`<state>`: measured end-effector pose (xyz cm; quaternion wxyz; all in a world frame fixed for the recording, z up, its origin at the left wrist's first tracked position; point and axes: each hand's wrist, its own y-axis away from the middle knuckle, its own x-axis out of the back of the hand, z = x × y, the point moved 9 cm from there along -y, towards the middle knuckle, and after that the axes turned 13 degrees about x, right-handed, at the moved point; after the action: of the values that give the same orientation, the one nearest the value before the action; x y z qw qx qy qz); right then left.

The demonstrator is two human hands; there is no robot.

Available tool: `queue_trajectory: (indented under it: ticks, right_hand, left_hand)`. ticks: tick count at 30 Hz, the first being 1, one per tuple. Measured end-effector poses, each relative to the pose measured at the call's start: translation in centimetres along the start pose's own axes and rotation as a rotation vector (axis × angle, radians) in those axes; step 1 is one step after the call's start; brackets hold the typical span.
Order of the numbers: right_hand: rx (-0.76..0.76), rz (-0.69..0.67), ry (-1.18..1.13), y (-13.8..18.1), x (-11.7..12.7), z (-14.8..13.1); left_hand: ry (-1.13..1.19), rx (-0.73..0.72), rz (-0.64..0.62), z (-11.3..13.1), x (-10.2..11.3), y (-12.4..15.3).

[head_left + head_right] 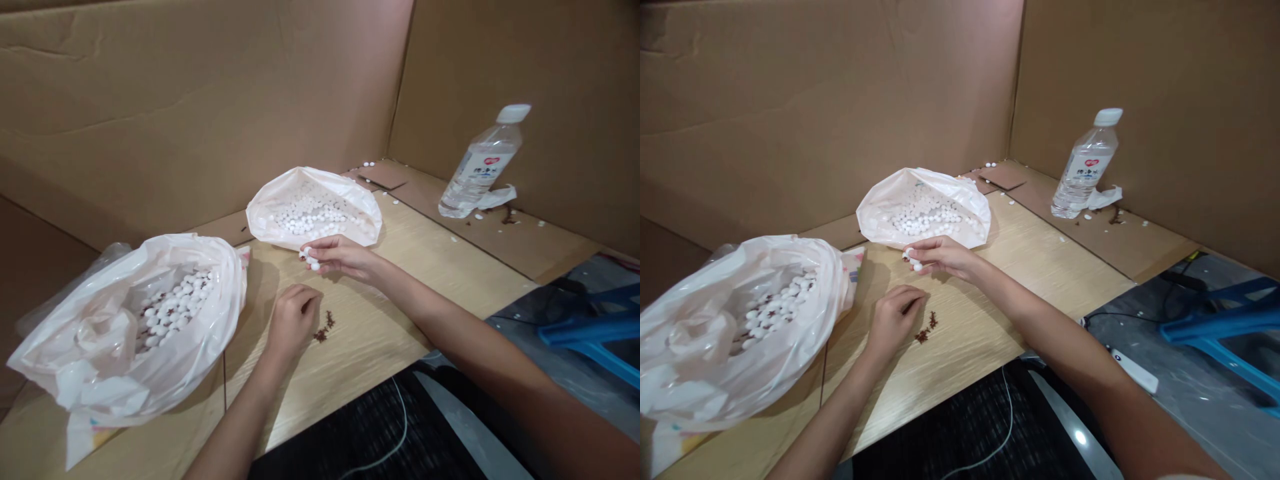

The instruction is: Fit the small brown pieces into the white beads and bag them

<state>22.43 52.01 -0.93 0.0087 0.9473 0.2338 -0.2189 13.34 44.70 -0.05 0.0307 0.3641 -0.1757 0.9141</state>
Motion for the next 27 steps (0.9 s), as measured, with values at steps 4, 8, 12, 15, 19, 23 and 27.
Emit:
queue_trajectory:
  ticks: [4, 8, 12, 15, 19, 23, 27]
  right_hand:
    - [-0.008, 0.004, -0.004, -0.1, 0.2, 0.2]
    - [-0.02, 0.001, 0.001, -0.1, 0.3, 0.4]
    - [-0.04, -0.013, -0.009, 0.0, 0.1, 0.7]
    - [-0.049, -0.023, -0.02, 0.0, 0.0, 1.0]
    - [-0.06, -0.041, -0.059, -0.1, -0.4, 2.0]
    - [-0.036, -0.109, -0.111, -0.2, -1.4, 2.9]
    - [-0.014, -0.122, -0.124, -0.2, -1.7, 3.3]
  left_hand:
    - [0.153, 0.11, 0.038, -1.1, 0.7, 0.0]
    - [0.445, 0.313, 0.086, -3.2, 1.6, 0.1]
    - [0.58, 0.407, 0.15, -4.3, 2.7, 0.0]
    - [0.682, 0.471, 0.182, -5.1, 3.0, 0.1]
    - [0.892, 0.618, 0.149, -6.2, 1.8, 0.7]
    - [1.038, 0.672, 0.119, -6.1, 0.8, 0.9]
    - [1.074, 0.703, 0.124, -6.1, 0.6, 1.0]
